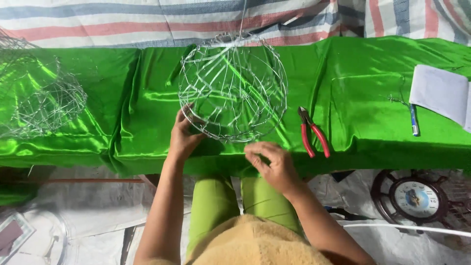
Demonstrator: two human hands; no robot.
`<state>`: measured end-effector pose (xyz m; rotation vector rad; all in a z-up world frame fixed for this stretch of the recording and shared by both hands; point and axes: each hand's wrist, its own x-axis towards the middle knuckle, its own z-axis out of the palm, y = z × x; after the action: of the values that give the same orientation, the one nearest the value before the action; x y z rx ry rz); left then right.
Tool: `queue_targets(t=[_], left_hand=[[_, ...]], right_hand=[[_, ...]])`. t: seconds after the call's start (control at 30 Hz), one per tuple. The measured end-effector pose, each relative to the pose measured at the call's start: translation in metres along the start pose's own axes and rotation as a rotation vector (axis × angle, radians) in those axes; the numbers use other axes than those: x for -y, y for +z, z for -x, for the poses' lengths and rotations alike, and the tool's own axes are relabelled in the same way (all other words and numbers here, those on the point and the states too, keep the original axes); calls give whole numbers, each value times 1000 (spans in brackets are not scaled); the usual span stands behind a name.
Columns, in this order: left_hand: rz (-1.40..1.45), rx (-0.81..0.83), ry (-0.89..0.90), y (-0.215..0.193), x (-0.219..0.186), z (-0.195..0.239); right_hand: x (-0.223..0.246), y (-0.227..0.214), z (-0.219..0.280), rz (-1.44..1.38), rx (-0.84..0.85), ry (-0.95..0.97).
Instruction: Fabricating a wire mesh structure by cutting and bending metal wires with pliers.
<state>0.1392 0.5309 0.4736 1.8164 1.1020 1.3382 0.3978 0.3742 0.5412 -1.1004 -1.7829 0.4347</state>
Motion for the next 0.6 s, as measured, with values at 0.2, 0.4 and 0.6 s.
queue_targets(t=[0.2, 0.4, 0.6], left_hand=[[-152, -1, -20, 1, -11, 8], [-190, 43, -53, -4, -15, 8], [-191, 41, -70, -1, -6, 4]], right_hand=[[-20, 9, 3, 64, -89, -28], [95, -37, 11, -425, 119, -57], [212, 69, -33, 239, 468, 754]])
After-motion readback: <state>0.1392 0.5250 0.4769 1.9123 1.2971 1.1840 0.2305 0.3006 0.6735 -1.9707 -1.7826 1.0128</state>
